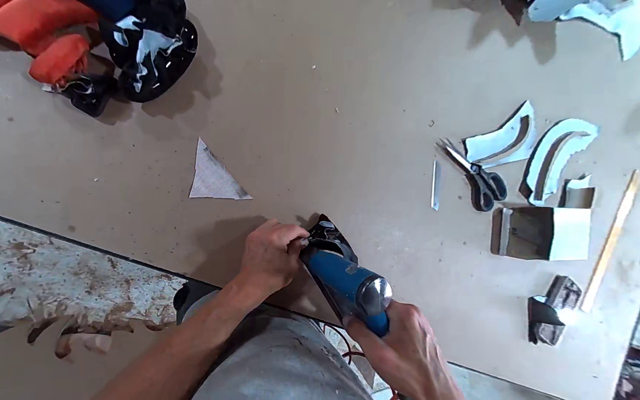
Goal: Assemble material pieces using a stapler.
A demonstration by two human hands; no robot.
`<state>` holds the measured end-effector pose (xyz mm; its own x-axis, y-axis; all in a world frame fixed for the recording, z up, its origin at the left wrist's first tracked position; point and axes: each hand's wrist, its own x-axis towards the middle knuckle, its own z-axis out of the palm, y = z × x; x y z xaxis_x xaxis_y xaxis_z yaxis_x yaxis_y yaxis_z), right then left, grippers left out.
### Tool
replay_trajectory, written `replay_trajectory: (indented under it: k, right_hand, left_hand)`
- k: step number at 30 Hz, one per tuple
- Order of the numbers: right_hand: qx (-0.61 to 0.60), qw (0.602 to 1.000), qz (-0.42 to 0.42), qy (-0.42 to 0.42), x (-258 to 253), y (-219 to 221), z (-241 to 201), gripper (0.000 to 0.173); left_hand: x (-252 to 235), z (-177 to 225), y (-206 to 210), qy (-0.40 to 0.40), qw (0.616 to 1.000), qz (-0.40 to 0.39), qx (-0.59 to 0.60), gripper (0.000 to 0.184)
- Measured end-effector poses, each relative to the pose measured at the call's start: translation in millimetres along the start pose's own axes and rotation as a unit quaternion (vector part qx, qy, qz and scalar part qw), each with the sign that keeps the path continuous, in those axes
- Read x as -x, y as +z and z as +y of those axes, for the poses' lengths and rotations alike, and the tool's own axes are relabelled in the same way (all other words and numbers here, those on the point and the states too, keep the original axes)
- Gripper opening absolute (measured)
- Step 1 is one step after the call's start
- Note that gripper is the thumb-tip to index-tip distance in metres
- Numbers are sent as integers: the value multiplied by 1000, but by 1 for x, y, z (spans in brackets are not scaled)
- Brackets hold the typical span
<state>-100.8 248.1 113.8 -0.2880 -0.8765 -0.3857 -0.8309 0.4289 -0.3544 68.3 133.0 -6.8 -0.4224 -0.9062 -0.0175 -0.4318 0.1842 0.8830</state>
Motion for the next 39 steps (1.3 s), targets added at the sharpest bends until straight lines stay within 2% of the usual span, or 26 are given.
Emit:
replay_trajectory:
  k: [3,7,12,17,20,22,23,24,25,27,29,31,33,36,39]
  right_hand:
    - [1,1000,-21,18,-5,3,-4,24]
    - [-26,996,-46,71,3,-2,2,24]
    - [-89,987,36,129,51,-31,44,32]
    - [44,970,143,190,54,-22,69,39]
    - [75,956,179,219,41,-5,84,42]
    - [67,954,180,228,35,0,95,43]
    - [63,955,177,230,31,-1,98,43]
    - [59,956,173,230,28,-1,100,43]
    - [59,956,170,230,25,-2,101,43]
    - [56,959,159,227,18,-3,103,44]
    - [53,963,139,223,9,0,106,54]
    - [67,969,117,208,-1,4,110,62]
    - [72,977,95,179,-4,4,111,65]
    - [19,985,156,68,-2,-11,89,50]
    - [-112,972,202,-50,4,-31,53,49]
  left_hand:
    - [-9,-3,-5,-28,999,-35,17,9]
    - [-27,5,-23,-107,982,-153,29,8]
    - [-42,11,-37,-149,962,-227,12,9]
    - [-54,7,-43,-133,953,-274,3,20]
    - [-57,9,-48,-158,943,-291,38,32]
    - [-48,6,-53,-136,953,-261,74,33]
    - [-38,4,-55,-92,968,-227,59,32]
    - [-25,2,-55,-38,981,-190,6,34]
    - [-10,3,-53,8,984,-165,-68,45]
    - [13,2,-35,66,969,-119,-205,62]
    - [23,-4,-14,101,964,-64,-237,46]
    - [19,-2,-10,118,974,-38,-191,33]
    - [15,13,-21,127,985,-30,-110,34]
    - [10,50,-40,146,989,-20,25,34]
    - [7,82,-48,173,977,-42,117,37]
